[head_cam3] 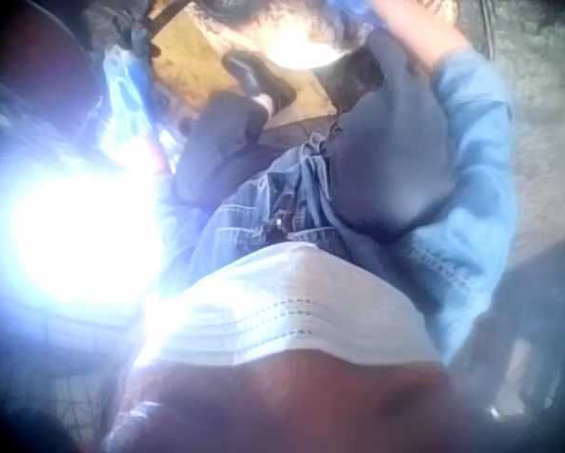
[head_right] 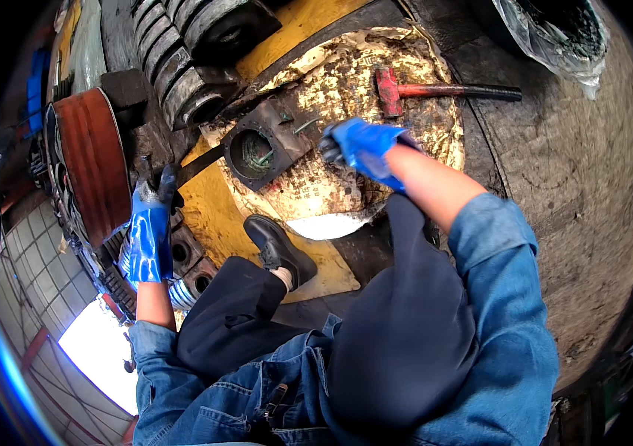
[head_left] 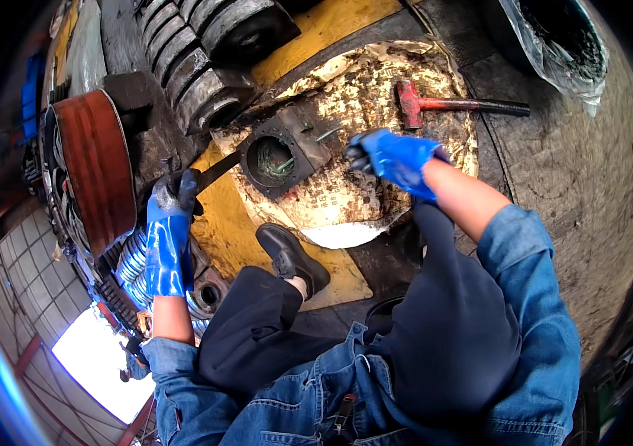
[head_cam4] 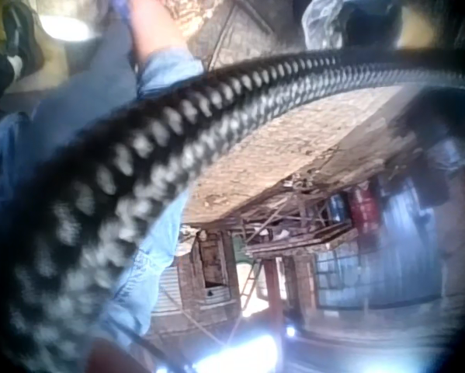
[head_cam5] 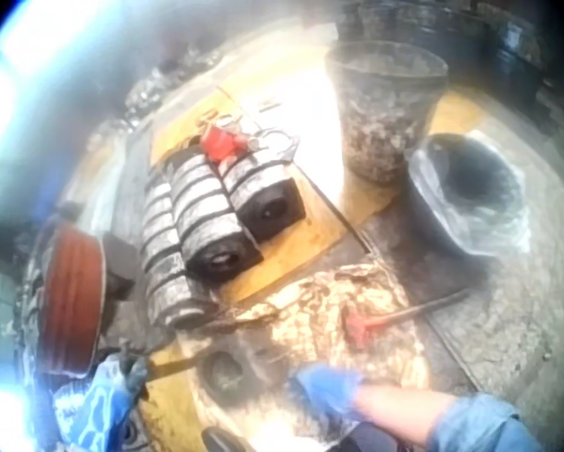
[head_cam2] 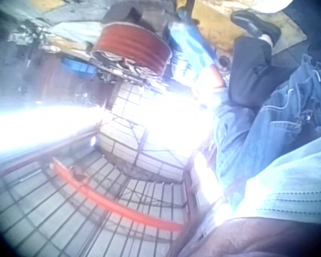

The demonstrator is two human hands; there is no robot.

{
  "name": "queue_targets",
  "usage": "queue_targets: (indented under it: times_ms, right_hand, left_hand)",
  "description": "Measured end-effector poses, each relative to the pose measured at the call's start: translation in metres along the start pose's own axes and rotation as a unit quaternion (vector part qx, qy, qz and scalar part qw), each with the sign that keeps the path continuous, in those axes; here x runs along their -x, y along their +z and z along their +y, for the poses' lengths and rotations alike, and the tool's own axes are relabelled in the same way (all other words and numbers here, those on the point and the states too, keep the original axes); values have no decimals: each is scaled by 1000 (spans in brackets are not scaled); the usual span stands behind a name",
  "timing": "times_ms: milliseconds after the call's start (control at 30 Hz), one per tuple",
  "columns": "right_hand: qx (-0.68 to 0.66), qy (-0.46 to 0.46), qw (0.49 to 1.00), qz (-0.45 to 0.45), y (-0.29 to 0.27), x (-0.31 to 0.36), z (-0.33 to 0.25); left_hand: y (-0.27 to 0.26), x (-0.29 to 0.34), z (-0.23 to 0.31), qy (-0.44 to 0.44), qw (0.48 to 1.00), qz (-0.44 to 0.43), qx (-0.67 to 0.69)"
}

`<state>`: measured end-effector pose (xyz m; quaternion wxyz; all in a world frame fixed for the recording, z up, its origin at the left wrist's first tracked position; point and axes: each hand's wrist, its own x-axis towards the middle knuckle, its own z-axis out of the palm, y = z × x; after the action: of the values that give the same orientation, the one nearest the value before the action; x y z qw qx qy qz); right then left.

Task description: The person scrapes grease and residue from large metal mechanical parts and uses a brush to apply a substance to the interior of a circular housing.

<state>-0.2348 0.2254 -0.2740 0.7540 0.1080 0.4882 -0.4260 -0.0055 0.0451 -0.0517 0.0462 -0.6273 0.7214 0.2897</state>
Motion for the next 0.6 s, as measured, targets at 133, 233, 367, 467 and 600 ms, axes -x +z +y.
queue_targets:
  times_ms: [133, 233, 367, 467, 600]
  right_hand:
    - [-32, -19, 998, -59, 25, 9, 12]
    - [-68, -42, 994, -68, -44, 8, -3]
    - [-88, 25, 995, -39, -66, -19, -12]
    - [-13, 47, 998, -36, -4, -29, 13]
    - [-35, -10, 994, -106, 11, 20, 5]
  left_hand:
    - [-1, -2, 2, 14, 999, -18, -39]
    - [-2, 3, 3, 10, 1000, -2, -8]
    - [-2, 2, -6, 12, 1000, 9, 15]
    - [-3, -6, -2, 24, 1000, -11, -11]
    - [-1, -3, -10, 16, 1000, 1, -23]
